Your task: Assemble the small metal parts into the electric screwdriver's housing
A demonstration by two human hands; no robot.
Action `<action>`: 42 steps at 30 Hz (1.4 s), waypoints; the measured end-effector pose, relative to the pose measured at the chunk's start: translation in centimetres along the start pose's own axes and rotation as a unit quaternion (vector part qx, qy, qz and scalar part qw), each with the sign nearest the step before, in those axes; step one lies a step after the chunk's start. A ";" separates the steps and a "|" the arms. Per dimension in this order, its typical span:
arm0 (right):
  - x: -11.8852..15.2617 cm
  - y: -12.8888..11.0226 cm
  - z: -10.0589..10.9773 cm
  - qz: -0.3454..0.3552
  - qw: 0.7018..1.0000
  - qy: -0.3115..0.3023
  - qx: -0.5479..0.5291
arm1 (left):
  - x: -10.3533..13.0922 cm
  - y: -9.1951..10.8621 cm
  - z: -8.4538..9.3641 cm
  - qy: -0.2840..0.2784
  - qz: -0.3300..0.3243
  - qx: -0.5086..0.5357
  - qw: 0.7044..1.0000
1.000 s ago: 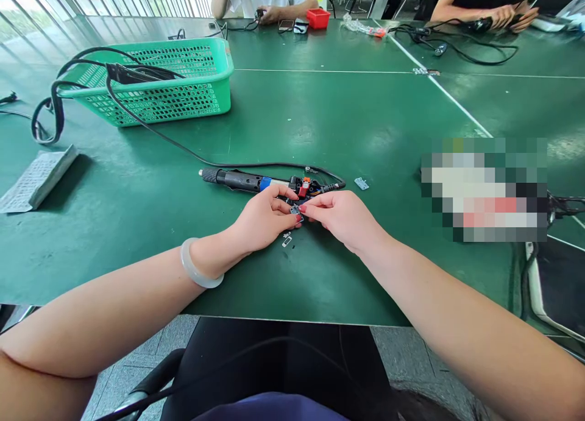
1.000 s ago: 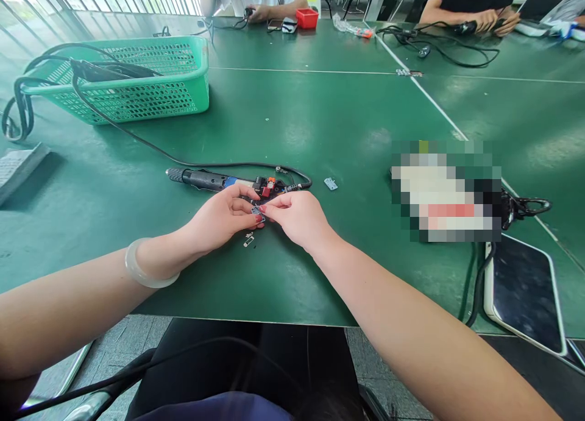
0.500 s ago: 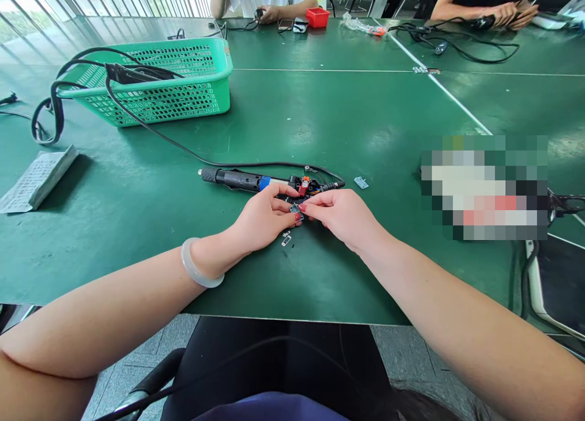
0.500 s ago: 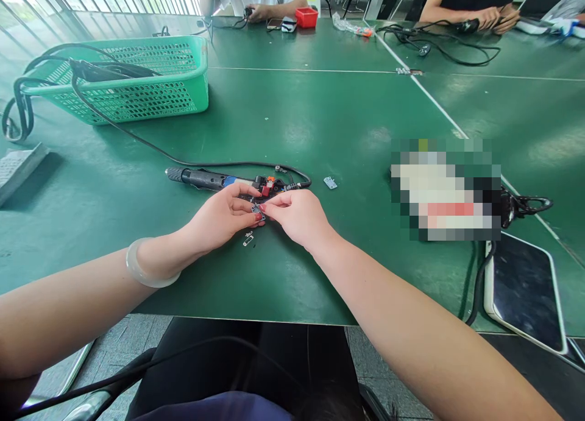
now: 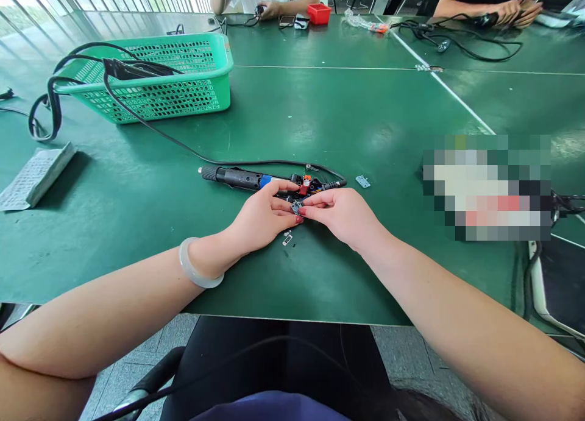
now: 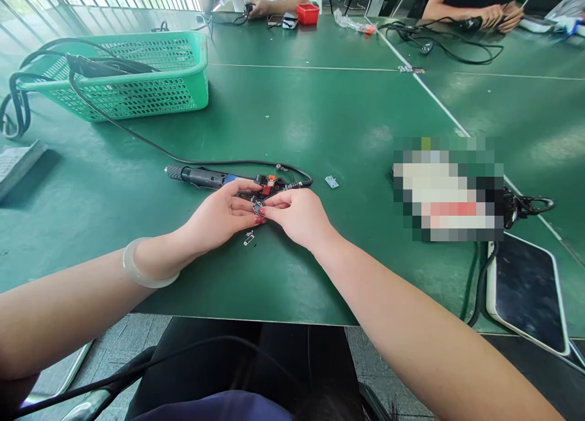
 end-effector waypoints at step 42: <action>0.2 -0.8 0.0 0.047 0.997 -0.009 0.052 | 0.0 0.0 0.2 0.018 0.022 -0.030 0.999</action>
Point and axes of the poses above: each hand's wrist, its own x-axis away from the middle knuckle, its own z-axis out of the back of the hand, y = z × x, the point moved 10 cm from there along -x, towards the middle knuckle
